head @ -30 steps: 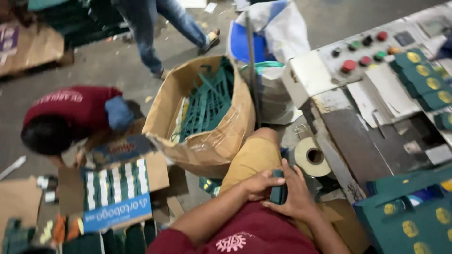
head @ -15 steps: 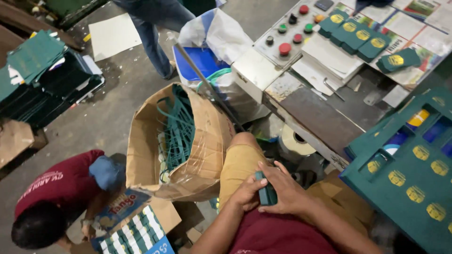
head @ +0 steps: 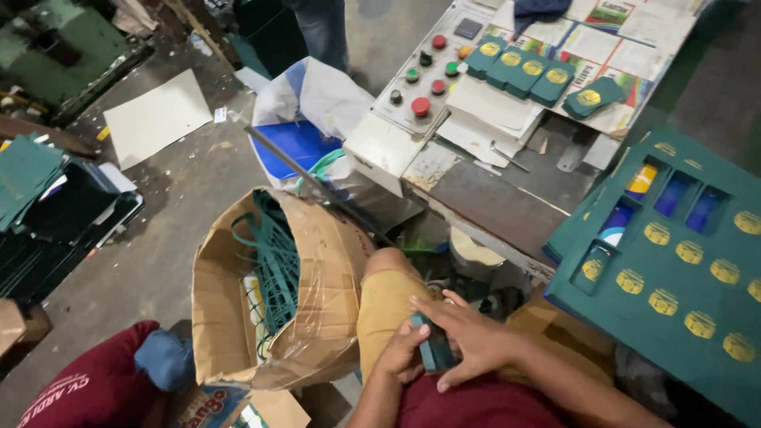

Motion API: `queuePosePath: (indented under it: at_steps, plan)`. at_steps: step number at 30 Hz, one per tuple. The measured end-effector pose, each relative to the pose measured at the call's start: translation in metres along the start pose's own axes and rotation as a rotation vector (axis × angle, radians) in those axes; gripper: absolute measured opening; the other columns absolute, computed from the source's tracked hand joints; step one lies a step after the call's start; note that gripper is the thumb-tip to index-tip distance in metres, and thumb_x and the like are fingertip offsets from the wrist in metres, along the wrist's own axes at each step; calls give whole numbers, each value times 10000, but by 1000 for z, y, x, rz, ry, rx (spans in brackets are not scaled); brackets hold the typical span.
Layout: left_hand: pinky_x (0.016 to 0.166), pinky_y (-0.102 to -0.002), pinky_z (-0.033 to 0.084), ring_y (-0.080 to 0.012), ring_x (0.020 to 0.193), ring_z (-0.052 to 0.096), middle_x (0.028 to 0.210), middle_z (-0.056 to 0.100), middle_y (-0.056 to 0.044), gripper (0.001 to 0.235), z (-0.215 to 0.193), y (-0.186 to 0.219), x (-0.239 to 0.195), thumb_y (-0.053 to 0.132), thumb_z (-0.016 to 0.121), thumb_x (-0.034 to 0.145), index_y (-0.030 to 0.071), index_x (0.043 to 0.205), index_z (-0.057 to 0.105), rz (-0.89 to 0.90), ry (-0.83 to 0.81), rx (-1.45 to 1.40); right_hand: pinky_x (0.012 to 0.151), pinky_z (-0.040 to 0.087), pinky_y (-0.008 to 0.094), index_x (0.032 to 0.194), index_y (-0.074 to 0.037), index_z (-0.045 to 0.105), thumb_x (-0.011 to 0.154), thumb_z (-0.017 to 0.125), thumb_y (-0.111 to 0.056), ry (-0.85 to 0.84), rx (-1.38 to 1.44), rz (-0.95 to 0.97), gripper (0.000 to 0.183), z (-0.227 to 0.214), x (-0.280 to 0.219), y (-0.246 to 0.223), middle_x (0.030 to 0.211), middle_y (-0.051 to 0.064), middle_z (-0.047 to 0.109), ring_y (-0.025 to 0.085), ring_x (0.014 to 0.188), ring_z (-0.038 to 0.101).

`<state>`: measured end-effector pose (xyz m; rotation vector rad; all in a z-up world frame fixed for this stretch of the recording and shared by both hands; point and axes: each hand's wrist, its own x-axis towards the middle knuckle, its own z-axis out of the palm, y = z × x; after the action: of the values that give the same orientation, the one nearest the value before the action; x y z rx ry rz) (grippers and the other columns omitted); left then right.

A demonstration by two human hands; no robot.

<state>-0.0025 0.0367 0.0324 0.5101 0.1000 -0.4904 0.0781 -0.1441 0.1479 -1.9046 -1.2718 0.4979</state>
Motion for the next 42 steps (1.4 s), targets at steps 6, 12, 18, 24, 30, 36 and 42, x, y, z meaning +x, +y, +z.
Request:
queuePosePath:
  at_steps: [6, 12, 18, 24, 30, 36, 42]
  plan:
    - [905, -430, 604, -302, 982, 737, 1063, 715, -162, 542, -7, 2, -3, 335, 822, 918, 11, 1281, 582, -94, -198, 67, 1168, 289, 510, 1670, -90, 200, 905, 706, -258, -131, 135, 57, 932, -13, -1, 26, 1424, 144, 629, 349, 1293, 546]
    - [920, -435, 601, -301, 984, 739, 1082, 720, -174, 571, -2, 4, -7, 296, 808, 907, 54, 1347, 535, -155, -234, 122, 1071, 385, 470, 1584, -132, 420, 907, 680, -74, -171, 22, -43, 728, -15, 10, 17, 1204, 104, 703, 325, 1115, 607]
    - [945, -442, 594, -308, 1040, 728, 1188, 693, -193, 615, -5, 0, -1, 316, 764, 964, 25, 1430, 490, -133, -258, 86, 988, 461, 453, 1498, -157, 527, 858, 714, -32, -114, 18, 32, 678, -17, 4, 12, 1171, 105, 716, 333, 1061, 617]
    - [875, -485, 627, -242, 1046, 762, 1258, 686, -138, 636, 34, 11, 5, 420, 659, 857, 49, 1358, 531, -28, 135, -128, 877, 517, 452, 1488, -164, 465, 869, 720, -80, 82, 20, 301, 675, -34, -9, -1, 1106, 125, 725, 348, 1035, 680]
    - [854, -380, 602, -259, 965, 719, 1166, 705, -140, 420, -14, -24, 19, 123, 670, 970, 35, 1356, 532, 76, 122, 244, 788, 573, 380, 1429, -157, 507, 876, 693, -68, 315, 109, 492, 589, -29, -26, 22, 1024, 115, 721, 238, 895, 721]
    - [834, -370, 618, -239, 976, 740, 1133, 720, -135, 334, -2, -22, 15, 140, 638, 994, -25, 1282, 601, 151, 177, 249, 788, 577, 323, 1415, -115, 540, 909, 694, -96, 352, 265, 488, 529, -14, -30, 38, 1015, 88, 704, 153, 897, 679]
    - [824, -396, 624, -283, 972, 749, 1152, 724, -170, 327, 2, -10, 6, 122, 619, 999, -32, 1286, 588, 214, 109, 110, 755, 573, 304, 1320, -87, 632, 886, 767, -205, 308, 306, 608, 469, -21, -20, 18, 969, 47, 723, 107, 839, 652]
